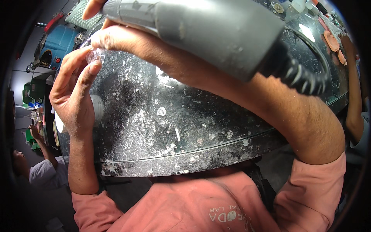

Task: The person trims a clear dental retainer using a rotary tool, fits it onto a plaster dental cast, and grinds the edges of the retainer with the rotary tool.

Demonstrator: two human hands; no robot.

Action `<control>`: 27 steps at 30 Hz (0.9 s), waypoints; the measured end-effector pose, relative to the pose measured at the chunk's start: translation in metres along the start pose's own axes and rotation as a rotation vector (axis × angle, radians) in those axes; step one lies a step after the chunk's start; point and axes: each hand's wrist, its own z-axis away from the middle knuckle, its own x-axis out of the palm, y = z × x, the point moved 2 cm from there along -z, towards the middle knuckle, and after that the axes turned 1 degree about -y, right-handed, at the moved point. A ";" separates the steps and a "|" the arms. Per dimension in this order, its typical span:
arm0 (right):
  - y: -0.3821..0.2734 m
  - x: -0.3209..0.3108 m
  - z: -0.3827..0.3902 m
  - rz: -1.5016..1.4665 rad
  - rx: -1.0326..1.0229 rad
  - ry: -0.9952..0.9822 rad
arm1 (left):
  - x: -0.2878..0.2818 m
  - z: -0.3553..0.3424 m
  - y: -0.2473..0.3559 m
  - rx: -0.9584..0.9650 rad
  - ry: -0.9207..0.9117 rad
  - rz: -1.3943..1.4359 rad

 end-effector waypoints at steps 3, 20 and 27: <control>-0.007 0.006 0.000 0.221 0.024 0.020 | 0.003 0.000 0.005 0.095 -0.046 -0.038; -0.006 0.028 0.004 0.364 0.076 0.339 | 0.002 0.002 0.003 0.032 0.019 0.003; -0.006 0.031 0.008 0.334 -0.029 0.269 | -0.005 0.001 -0.003 0.031 0.075 -0.049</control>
